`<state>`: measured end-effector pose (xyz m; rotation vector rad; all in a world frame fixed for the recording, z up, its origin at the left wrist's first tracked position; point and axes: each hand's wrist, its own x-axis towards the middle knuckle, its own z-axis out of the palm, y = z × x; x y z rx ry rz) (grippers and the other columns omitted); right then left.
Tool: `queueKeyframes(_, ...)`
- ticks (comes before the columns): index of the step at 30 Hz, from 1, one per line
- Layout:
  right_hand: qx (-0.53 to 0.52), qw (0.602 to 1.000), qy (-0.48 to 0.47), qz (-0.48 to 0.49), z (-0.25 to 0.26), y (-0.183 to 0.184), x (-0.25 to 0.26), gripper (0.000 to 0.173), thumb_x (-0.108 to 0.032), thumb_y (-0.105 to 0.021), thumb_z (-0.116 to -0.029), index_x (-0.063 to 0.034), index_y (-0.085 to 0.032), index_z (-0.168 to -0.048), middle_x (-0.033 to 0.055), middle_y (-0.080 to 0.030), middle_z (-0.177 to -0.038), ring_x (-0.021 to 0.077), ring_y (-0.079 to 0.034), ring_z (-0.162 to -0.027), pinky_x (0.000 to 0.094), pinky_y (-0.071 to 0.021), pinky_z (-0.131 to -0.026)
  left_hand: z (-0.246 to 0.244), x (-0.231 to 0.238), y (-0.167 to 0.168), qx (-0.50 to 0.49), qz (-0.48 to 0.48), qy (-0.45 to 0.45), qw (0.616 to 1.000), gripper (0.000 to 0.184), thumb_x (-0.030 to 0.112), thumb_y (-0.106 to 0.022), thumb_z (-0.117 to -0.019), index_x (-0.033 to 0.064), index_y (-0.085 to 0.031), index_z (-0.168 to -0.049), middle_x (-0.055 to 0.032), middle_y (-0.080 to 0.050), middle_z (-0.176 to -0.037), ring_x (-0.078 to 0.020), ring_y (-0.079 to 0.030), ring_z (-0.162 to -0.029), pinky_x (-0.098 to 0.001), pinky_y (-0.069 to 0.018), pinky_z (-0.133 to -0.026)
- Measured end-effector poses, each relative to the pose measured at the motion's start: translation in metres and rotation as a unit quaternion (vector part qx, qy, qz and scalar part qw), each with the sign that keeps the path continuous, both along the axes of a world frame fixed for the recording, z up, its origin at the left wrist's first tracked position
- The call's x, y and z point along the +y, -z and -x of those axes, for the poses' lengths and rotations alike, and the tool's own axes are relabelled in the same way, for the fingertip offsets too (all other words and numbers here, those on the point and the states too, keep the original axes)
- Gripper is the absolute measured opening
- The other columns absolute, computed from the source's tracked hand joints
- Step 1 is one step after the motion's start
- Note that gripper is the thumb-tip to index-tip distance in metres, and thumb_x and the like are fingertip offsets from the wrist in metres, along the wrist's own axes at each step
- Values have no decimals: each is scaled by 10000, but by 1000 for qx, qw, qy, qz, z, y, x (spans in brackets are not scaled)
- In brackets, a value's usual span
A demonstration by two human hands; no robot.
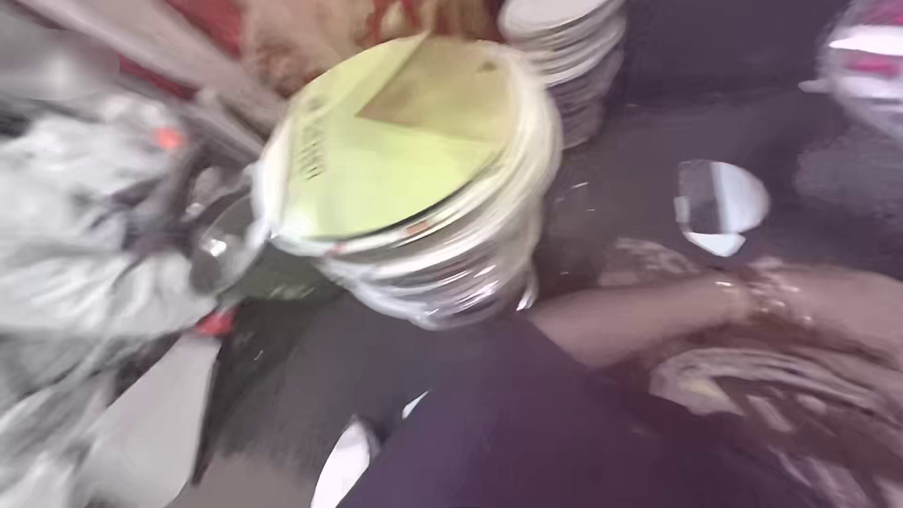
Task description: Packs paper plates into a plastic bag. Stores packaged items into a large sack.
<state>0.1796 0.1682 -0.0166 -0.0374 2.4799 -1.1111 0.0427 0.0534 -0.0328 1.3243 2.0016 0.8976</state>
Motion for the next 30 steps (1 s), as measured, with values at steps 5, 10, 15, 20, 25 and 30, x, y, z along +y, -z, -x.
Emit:
queueKeyframes(5,158,986,42,29,-27,21,40,500,-39,-674,-900,-8,-614,-1395,225,-630,-1370,355,-617,-1263,482,-473,-1088,31,47,-16,-43,-90,-187,977,173,45,-620,-988,-100,-689,-1053,-240,-702,-1040,-302,-681,-987,-471,-541,-923)
queueKeyframes(10,95,982,137,83,-22,7,80,536,-24,-585,-951,-34,-525,-1484,204,-528,-1492,312,-529,-1364,473,-415,-1136,47,59,-16,-199,-194,-389,878,144,83,-534,-1048,-8,-644,-1064,8,-645,-873,-28,-613,-721,-214,-544,-702)
queueKeyframes(15,113,980,145,72,-36,1,103,553,14,-569,-948,-59,-524,-1495,185,-608,-1424,310,-601,-1296,485,-450,-1097,48,31,-11,-181,-218,-441,852,169,-101,-512,-957,-23,-610,-1071,-22,-662,-872,-59,-645,-732,-225,-559,-683)
queueKeyframes(20,154,977,78,127,-39,14,108,398,-1,-556,-936,-20,-662,-1320,181,-716,-1180,262,-686,-1086,458,-523,-972,38,13,14,77,-127,-221,964,533,105,-683,-884,-53,-548,-1375,-220,-628,-1292,-199,-644,-1116,-336,-531,-959)
queueKeyframes(25,116,981,71,137,-36,10,94,357,12,-557,-965,-32,-686,-1295,166,-717,-1180,235,-679,-1090,439,-515,-976,31,44,32,221,187,-119,950,667,278,-767,-907,136,-515,-1508,-264,-620,-1323,-462,-563,-1247,-591,-442,-1053)
queueKeyframes(30,73,978,94,171,-40,7,91,342,9,-589,-973,-43,-686,-1297,104,-707,-1220,107,-648,-1106,308,-496,-1002,42,58,50,10,306,-139,942,758,194,-727,-955,57,-324,-1581,-277,-515,-1461,-414,-511,-1352,-541,-397,-1134)
